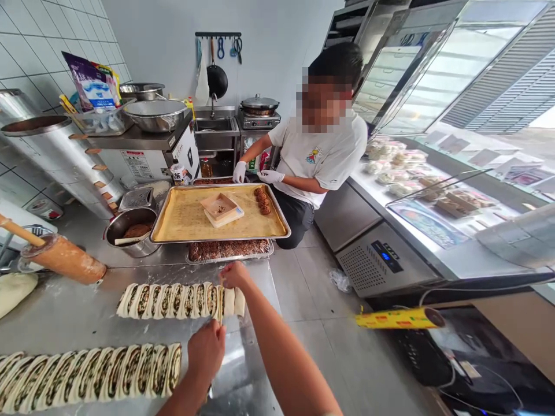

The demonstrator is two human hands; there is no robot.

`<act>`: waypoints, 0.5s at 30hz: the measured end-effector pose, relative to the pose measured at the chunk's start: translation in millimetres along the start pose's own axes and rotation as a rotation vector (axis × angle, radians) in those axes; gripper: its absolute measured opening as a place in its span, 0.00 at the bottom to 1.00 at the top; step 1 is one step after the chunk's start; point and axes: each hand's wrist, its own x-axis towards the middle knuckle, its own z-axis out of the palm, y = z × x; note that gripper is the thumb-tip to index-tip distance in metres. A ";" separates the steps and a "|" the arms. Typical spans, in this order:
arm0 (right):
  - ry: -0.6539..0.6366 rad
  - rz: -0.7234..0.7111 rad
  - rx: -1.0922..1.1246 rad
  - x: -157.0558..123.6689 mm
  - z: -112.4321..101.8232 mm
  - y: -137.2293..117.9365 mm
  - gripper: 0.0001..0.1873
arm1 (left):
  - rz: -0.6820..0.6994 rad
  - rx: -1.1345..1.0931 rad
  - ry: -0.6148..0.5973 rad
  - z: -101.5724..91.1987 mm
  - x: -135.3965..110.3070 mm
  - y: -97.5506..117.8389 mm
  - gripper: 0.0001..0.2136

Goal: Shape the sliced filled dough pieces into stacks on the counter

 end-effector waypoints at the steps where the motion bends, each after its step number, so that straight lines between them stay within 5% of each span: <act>1: -0.019 0.001 -0.004 -1.0 -6.7 4.3 0.15 | 0.018 -0.004 0.002 -1.9 -1.9 4.0 0.16; 5: -0.046 0.053 -0.050 -5.3 -16.8 20.0 0.16 | 0.059 -0.013 -0.010 -1.6 -4.4 17.6 0.14; 15: 0.022 0.166 -0.148 2.8 20.2 34.2 0.19 | 0.080 0.008 -0.028 39.9 18.1 16.4 0.16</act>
